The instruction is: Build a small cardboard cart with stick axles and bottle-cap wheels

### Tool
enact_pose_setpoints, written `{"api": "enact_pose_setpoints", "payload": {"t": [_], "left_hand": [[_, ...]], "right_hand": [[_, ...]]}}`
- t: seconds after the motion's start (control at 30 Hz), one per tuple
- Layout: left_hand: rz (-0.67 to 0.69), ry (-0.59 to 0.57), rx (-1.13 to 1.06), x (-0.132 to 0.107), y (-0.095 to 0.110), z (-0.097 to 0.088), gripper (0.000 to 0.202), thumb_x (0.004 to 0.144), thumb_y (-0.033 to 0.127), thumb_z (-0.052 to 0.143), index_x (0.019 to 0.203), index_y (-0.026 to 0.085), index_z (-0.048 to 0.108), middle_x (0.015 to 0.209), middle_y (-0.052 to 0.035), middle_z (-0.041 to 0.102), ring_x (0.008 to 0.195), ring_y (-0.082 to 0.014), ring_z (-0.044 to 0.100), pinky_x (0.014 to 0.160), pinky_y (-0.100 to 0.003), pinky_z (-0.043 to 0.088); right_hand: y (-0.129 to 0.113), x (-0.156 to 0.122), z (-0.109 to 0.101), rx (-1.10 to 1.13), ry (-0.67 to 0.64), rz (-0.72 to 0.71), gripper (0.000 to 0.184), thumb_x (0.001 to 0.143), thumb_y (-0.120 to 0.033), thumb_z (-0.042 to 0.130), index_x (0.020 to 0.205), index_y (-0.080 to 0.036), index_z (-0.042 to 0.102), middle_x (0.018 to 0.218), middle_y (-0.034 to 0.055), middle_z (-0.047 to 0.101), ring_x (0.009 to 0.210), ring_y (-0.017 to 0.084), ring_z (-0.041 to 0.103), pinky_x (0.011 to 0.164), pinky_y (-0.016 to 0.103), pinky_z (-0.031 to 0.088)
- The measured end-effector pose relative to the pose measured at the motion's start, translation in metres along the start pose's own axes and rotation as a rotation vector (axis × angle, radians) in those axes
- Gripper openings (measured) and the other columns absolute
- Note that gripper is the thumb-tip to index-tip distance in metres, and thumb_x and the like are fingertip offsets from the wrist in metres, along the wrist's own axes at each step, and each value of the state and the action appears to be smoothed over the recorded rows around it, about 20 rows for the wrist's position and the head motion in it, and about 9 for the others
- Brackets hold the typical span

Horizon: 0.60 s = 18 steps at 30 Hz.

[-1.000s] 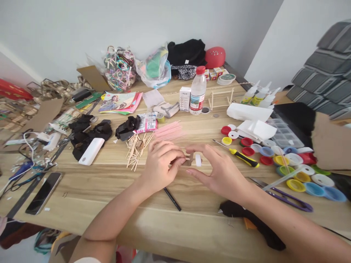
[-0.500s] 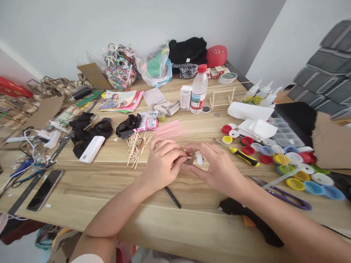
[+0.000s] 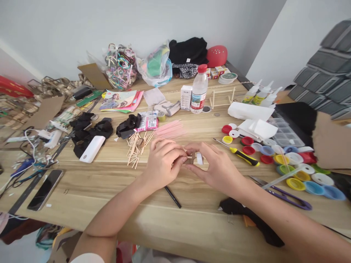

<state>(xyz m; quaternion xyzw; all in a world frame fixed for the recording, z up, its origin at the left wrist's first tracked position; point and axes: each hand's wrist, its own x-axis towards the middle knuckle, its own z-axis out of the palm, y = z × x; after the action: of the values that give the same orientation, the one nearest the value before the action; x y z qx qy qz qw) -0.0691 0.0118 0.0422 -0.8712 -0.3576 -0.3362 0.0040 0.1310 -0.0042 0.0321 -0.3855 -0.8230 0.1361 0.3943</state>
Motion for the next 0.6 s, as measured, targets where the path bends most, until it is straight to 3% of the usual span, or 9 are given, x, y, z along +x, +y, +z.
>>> {"api": "enact_pose_setpoints", "payload": {"t": [0.2,0.43,0.6], "left_hand": [[-0.026,-0.035,-0.018,-0.002,-0.005,0.008,0.018,0.1,0.024,0.059,0.09,0.026,0.073,0.092,-0.0006,0.08,0.093,-0.0213,0.07,0.095,-0.042,0.043],[-0.146,-0.166,-0.051,-0.007,-0.018,0.042,0.014,0.095,0.023,0.066,0.084,0.025,0.076,0.091,-0.0021,0.08,0.093,-0.0218,0.07,0.095,-0.042,0.044],[-0.216,-0.234,-0.092,-0.01,-0.022,0.054,0.013,0.094,0.023,0.068,0.084,0.025,0.077,0.091,-0.0028,0.08,0.095,-0.0221,0.069,0.095,-0.042,0.044]], "right_hand": [[0.008,-0.001,0.0,0.0,-0.084,0.062,0.034,0.09,-0.022,0.069,0.122,-0.026,0.059,0.109,0.0076,0.078,0.099,0.029,0.076,0.084,0.044,0.061],[0.038,-0.015,0.001,-0.013,-0.187,0.142,0.046,0.083,-0.021,0.073,0.127,-0.025,0.06,0.123,0.0118,0.075,0.117,0.033,0.071,0.095,0.049,0.06],[0.058,-0.026,0.002,-0.013,-0.196,0.244,0.044,0.081,-0.019,0.072,0.124,-0.023,0.063,0.114,0.0117,0.078,0.106,0.032,0.075,0.087,0.046,0.063]]}}
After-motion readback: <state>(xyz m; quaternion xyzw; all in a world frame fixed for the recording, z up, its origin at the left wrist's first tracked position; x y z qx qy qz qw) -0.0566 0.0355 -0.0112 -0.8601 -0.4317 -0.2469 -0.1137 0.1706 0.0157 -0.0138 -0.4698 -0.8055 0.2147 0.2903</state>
